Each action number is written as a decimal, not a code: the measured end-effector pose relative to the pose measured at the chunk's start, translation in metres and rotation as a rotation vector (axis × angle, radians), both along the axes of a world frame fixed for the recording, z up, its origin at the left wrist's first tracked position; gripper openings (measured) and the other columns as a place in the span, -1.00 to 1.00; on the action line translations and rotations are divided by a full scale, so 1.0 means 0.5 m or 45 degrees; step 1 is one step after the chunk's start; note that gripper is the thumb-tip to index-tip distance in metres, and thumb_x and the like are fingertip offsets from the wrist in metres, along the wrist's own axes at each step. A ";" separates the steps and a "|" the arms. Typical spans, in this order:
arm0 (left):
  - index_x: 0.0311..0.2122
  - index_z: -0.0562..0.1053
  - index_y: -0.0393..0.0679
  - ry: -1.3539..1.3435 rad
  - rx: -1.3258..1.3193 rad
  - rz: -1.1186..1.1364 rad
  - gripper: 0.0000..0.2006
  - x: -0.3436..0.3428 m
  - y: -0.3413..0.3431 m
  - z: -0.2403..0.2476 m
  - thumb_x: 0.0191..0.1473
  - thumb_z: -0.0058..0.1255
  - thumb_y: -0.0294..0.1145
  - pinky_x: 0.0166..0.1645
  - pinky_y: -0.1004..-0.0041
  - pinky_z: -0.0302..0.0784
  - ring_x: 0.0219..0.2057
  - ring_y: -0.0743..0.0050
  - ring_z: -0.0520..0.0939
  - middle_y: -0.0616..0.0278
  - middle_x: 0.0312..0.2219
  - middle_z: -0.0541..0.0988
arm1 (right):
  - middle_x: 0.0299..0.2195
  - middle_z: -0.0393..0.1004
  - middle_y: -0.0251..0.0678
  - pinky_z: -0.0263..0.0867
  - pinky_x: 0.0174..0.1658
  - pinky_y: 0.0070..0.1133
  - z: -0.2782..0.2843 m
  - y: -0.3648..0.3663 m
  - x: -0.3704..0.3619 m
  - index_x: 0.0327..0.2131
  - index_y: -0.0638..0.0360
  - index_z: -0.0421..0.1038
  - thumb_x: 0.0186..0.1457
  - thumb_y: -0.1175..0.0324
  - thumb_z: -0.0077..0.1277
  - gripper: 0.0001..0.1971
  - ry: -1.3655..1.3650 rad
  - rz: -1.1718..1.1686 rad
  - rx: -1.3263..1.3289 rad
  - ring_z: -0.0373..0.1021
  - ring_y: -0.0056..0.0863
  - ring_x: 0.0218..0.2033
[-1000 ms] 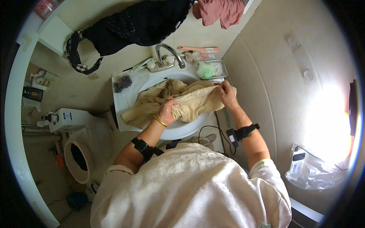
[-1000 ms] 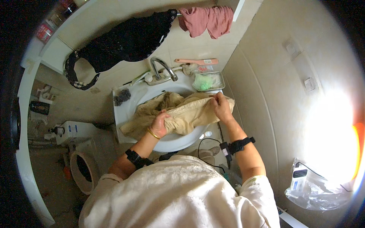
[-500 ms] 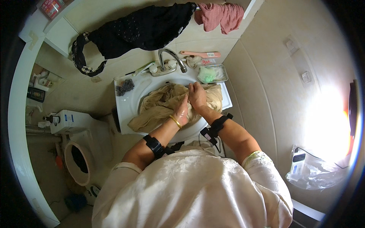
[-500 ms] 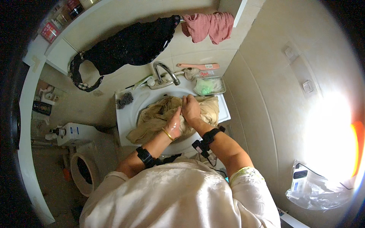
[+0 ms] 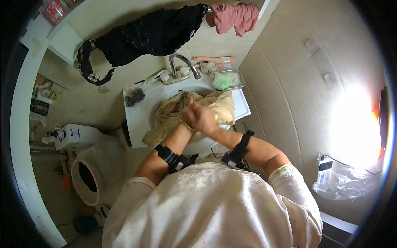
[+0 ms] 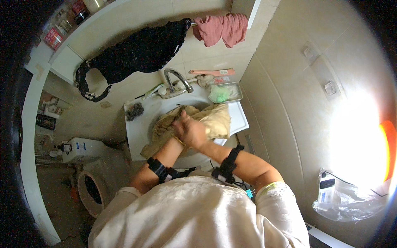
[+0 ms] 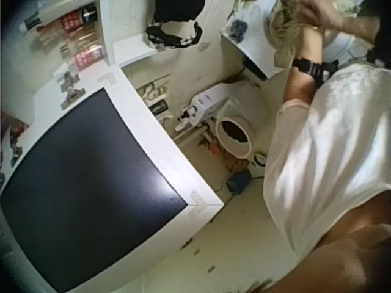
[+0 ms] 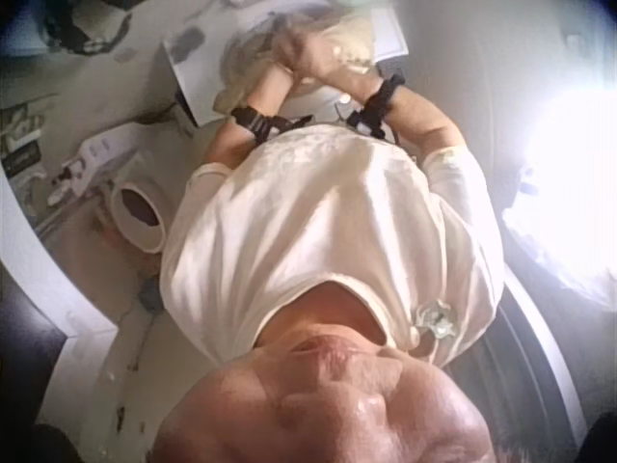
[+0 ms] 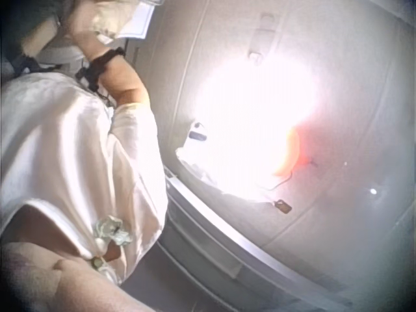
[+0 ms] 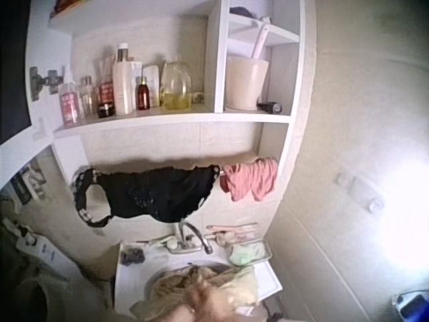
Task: The person washes a beige garment by hand in a sink, scrubbing the fabric with soap and rinsing it under the faucet before drying their hands on a towel.
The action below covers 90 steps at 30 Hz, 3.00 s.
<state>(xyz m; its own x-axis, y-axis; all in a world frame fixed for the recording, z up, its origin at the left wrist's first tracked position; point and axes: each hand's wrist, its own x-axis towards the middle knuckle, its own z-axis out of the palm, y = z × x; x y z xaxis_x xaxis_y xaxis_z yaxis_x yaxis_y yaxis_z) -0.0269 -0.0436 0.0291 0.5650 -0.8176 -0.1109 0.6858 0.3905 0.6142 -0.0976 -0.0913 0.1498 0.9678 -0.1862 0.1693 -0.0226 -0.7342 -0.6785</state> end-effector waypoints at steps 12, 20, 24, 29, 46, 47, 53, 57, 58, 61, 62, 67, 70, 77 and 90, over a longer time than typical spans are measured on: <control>-0.44 0.27 -0.05 -0.265 0.228 0.005 -0.57 0.033 0.004 0.016 0.11 -0.42 0.13 -0.28 0.43 0.33 -0.42 0.47 0.37 0.33 -0.49 0.35 | -0.62 0.36 0.01 0.23 -0.50 -0.28 -0.012 0.003 -0.007 -0.51 0.21 0.34 0.01 0.18 -0.12 -0.73 -0.060 -0.085 -0.155 0.32 -0.03 -0.58; -0.20 0.28 -0.14 0.441 -0.055 -0.174 -0.67 0.010 0.002 0.085 0.14 -0.37 -0.09 -0.24 0.41 0.38 -0.25 0.43 0.43 0.19 -0.28 0.42 | -0.55 0.37 0.06 0.22 -0.44 -0.27 0.006 -0.058 0.030 -0.48 0.25 0.31 0.06 0.13 -0.20 -0.67 -0.047 -0.392 0.034 0.31 0.00 -0.51; -0.13 0.25 -0.11 0.422 0.166 -0.128 -0.66 -0.035 -0.016 0.183 0.15 -0.41 -0.09 -0.16 0.38 0.35 -0.19 0.38 0.40 0.21 -0.25 0.42 | -0.56 0.39 -0.02 0.28 -0.37 -0.31 -0.047 -0.053 0.026 -0.44 0.22 0.30 0.05 0.21 -0.20 -0.75 0.153 -0.276 -0.183 0.34 -0.03 -0.50; -0.16 0.35 -0.15 0.369 0.387 0.044 -0.57 -0.056 -0.048 0.224 0.13 -0.38 0.00 -0.12 0.35 0.39 -0.25 0.39 0.46 0.29 -0.27 0.47 | -0.56 0.37 0.01 0.26 -0.44 -0.29 0.003 -0.129 0.050 -0.46 0.21 0.31 0.04 0.20 -0.17 -0.74 0.016 -0.501 -0.001 0.33 -0.03 -0.51; -0.19 0.36 -0.18 0.281 -0.044 -0.018 -0.65 0.042 0.015 0.027 0.11 -0.24 -0.11 -0.24 0.52 0.39 -0.33 0.48 0.46 0.21 -0.34 0.47 | -0.61 0.37 0.01 0.26 -0.44 -0.29 -0.034 -0.030 0.034 -0.39 0.20 0.31 0.01 0.21 -0.17 -0.76 -0.159 -0.172 -0.219 0.34 -0.06 -0.53; -0.15 0.35 -0.20 0.350 0.358 0.214 -0.64 -0.013 -0.014 0.131 0.11 -0.24 -0.12 -0.20 0.53 0.38 -0.28 0.49 0.46 0.19 -0.27 0.46 | -0.57 0.39 0.01 0.26 -0.42 -0.28 0.021 -0.069 0.044 -0.40 0.20 0.31 0.03 0.20 -0.18 -0.75 0.073 -0.247 -0.211 0.35 -0.05 -0.51; -0.52 0.29 -0.04 0.237 0.140 0.089 -0.66 0.005 0.040 0.223 -0.01 -0.04 0.02 -0.17 0.56 0.33 -0.36 0.65 0.38 0.45 -0.49 0.33 | -0.64 0.35 -0.24 0.17 -0.53 -0.50 -0.008 -0.202 0.053 -0.53 0.22 0.32 0.03 0.10 -0.06 -0.66 -0.004 -0.332 0.672 0.26 -0.42 -0.63; -0.31 0.41 -0.18 -0.483 0.338 0.042 -0.68 0.026 0.088 0.253 -0.06 0.09 -0.14 -0.12 0.54 0.28 -0.27 0.63 0.38 0.37 -0.38 0.42 | -0.59 0.31 -0.47 0.18 -0.47 -0.65 0.052 -0.242 -0.015 -0.44 0.21 0.39 -0.01 0.10 0.02 -0.69 0.146 -0.143 1.059 0.23 -0.67 -0.54; -0.18 0.39 -0.27 -0.537 0.366 0.046 -0.64 0.029 0.100 0.248 -0.09 0.13 -0.33 -0.13 0.55 0.34 -0.24 0.61 0.42 0.29 -0.28 0.45 | -0.59 0.31 -0.47 0.18 -0.47 -0.65 0.052 -0.253 -0.024 -0.44 0.21 0.39 -0.01 0.10 0.02 -0.69 0.148 -0.140 1.060 0.23 -0.67 -0.54; -0.16 0.39 -0.28 -0.435 0.418 -0.099 -0.65 0.024 0.117 0.279 -0.10 0.11 -0.43 -0.16 0.57 0.40 -0.29 0.60 0.48 0.27 -0.25 0.46 | -0.51 0.38 -0.39 0.25 -0.34 -0.62 0.052 -0.296 -0.058 -0.33 0.25 0.40 -0.07 0.14 0.09 -0.64 0.135 0.066 0.753 0.31 -0.57 -0.42; -0.14 0.38 -0.30 -0.425 0.473 -0.098 -0.67 0.024 0.122 0.286 -0.10 0.07 -0.53 -0.15 0.60 0.40 -0.28 0.59 0.49 0.23 -0.22 0.47 | -0.46 0.40 -0.36 0.26 -0.28 -0.60 0.055 -0.306 -0.067 -0.29 0.27 0.40 -0.10 0.15 0.12 -0.61 0.073 0.225 0.369 0.33 -0.54 -0.37; -0.17 0.40 -0.33 -0.484 0.477 -0.068 -0.70 0.027 0.128 0.260 -0.11 0.04 -0.61 -0.17 0.56 0.46 -0.24 0.52 0.50 0.16 -0.24 0.47 | -0.30 0.39 -0.39 0.24 -0.14 -0.62 0.041 -0.321 -0.098 -0.18 0.26 0.34 0.00 0.45 -0.04 -0.73 0.391 0.170 0.717 0.32 -0.54 -0.26; -0.20 0.41 -0.30 -0.452 0.427 0.004 -0.76 0.030 0.126 0.212 -0.03 -0.03 -0.51 -0.13 0.53 0.41 -0.22 0.53 0.48 0.21 -0.23 0.47 | -0.36 0.39 -0.41 0.25 -0.22 -0.68 0.027 -0.297 -0.102 -0.26 0.25 0.35 0.02 0.54 -0.17 -0.82 0.049 0.093 1.036 0.32 -0.60 -0.34; -0.27 0.40 -0.18 0.455 0.249 0.238 -0.81 -0.002 0.032 0.190 0.08 -0.21 -0.35 -0.12 0.49 0.35 -0.26 0.47 0.45 0.31 -0.30 0.46 | -0.49 0.37 -0.04 0.27 -0.31 -0.41 -0.001 -0.087 -0.067 -0.37 0.29 0.35 -0.09 0.46 -0.16 -0.82 -0.373 -0.267 0.341 0.35 -0.21 -0.39; -0.25 0.36 -0.12 0.475 -0.015 0.105 -0.52 -0.021 0.006 0.193 0.08 -0.37 0.13 -0.11 0.37 0.33 -0.28 0.39 0.42 0.23 -0.33 0.42 | -0.54 0.39 -0.01 0.27 -0.42 -0.32 0.029 0.007 -0.027 -0.46 0.23 0.34 0.06 0.19 -0.18 -0.72 -0.243 -0.050 -0.150 0.35 -0.08 -0.52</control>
<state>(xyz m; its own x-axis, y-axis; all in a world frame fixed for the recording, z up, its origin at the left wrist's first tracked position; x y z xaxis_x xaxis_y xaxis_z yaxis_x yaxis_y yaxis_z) -0.0375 -0.0406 0.1254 0.5514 -0.7734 -0.3127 0.8274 0.4593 0.3233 -0.1110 -0.0880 0.1643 0.9085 -0.1913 0.3714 0.0677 -0.8098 -0.5828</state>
